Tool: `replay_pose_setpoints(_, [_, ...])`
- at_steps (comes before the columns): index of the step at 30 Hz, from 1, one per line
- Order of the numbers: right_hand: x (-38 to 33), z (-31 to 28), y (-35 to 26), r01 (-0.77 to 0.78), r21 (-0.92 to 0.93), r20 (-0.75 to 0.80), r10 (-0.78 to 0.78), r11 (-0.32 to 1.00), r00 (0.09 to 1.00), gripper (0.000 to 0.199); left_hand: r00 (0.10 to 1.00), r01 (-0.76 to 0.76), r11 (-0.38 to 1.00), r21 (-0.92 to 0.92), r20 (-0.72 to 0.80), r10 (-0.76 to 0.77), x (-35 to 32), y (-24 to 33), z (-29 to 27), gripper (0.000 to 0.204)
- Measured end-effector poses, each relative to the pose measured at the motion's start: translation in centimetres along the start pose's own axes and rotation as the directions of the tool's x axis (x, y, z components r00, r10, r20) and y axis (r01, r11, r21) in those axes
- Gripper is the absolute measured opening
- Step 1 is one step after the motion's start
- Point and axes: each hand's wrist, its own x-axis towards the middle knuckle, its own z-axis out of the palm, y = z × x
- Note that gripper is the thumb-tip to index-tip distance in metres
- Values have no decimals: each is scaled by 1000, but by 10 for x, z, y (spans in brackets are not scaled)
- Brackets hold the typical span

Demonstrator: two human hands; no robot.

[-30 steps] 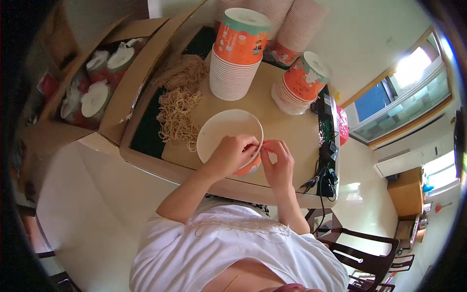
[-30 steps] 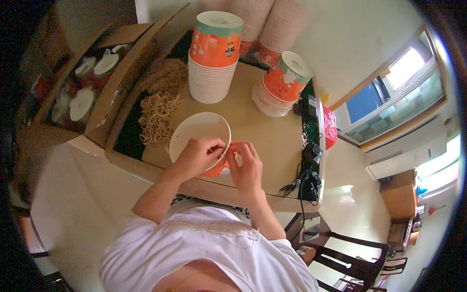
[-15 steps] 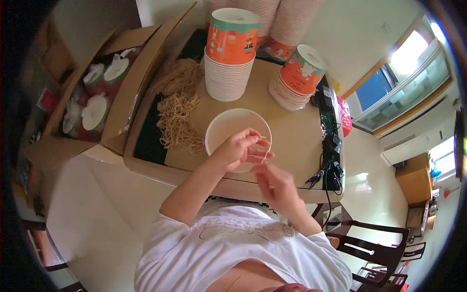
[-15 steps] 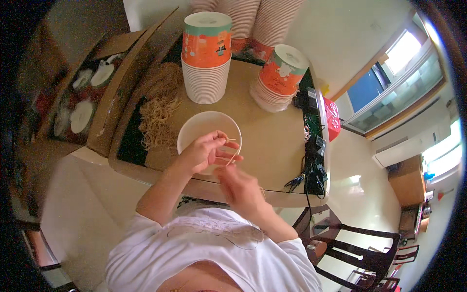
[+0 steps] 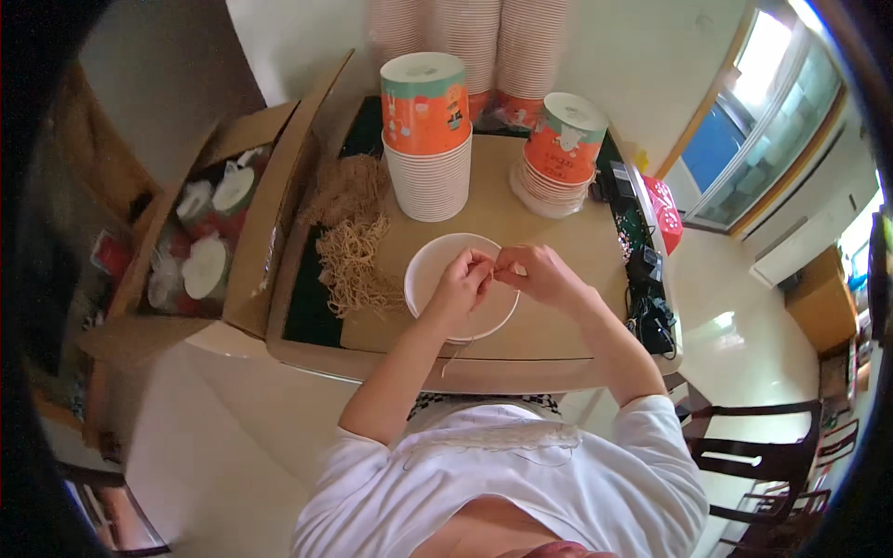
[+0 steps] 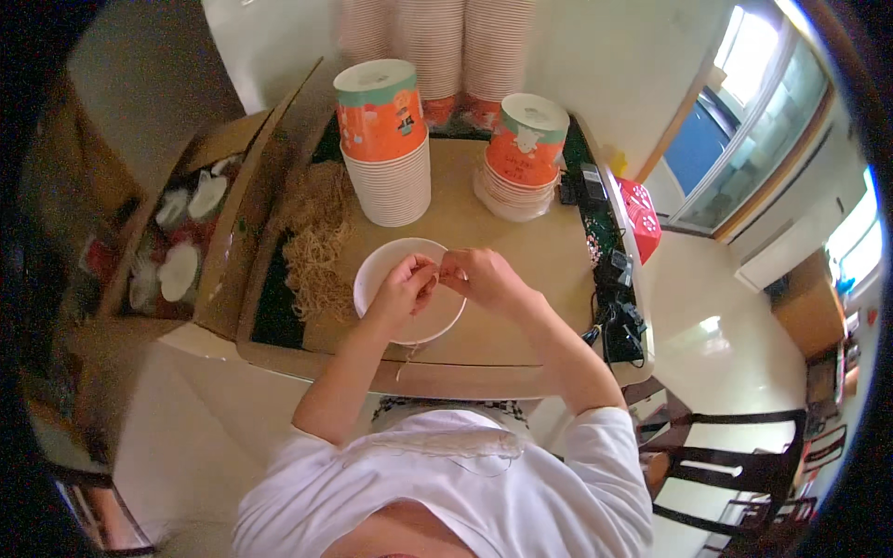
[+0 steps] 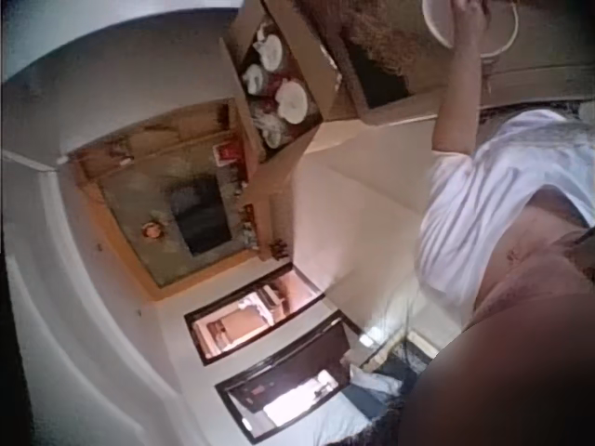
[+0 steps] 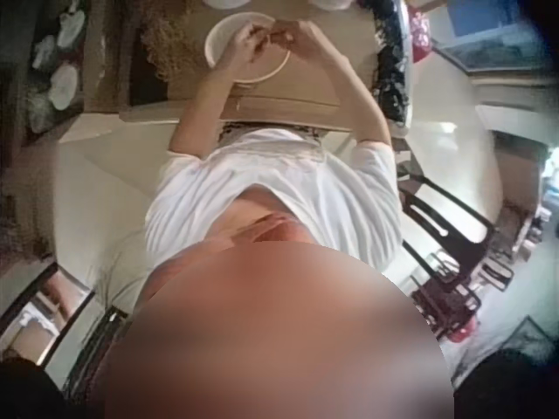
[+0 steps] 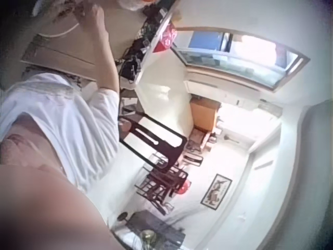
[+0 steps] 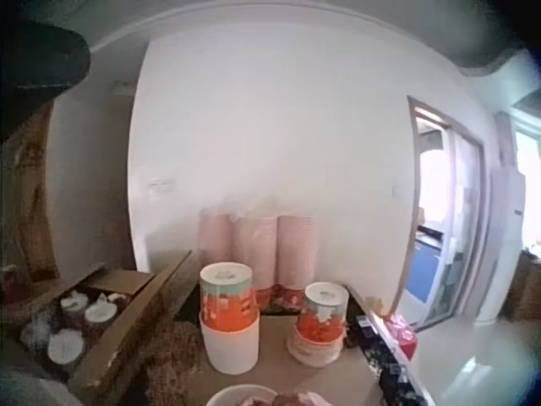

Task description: Securing rubber bands onto the rims of paper bowls for packaging.

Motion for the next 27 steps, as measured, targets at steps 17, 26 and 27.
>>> replay_pose_setpoints(17, [9,7,31,-79,320,-56,102,944,993,12,827,-362,-18,932,330,456,-16,13,21,21])
replay_pose_setpoints(26, [-21,30,24,34,534,-326,168,845,930,9,914,-368,449,814,229,334,5,4,-3,12])
replay_pose_setpoints(27, [-26,32,21,33,485,-336,152,874,929,11,941,-332,627,705,204,270,7,6,-1,15])
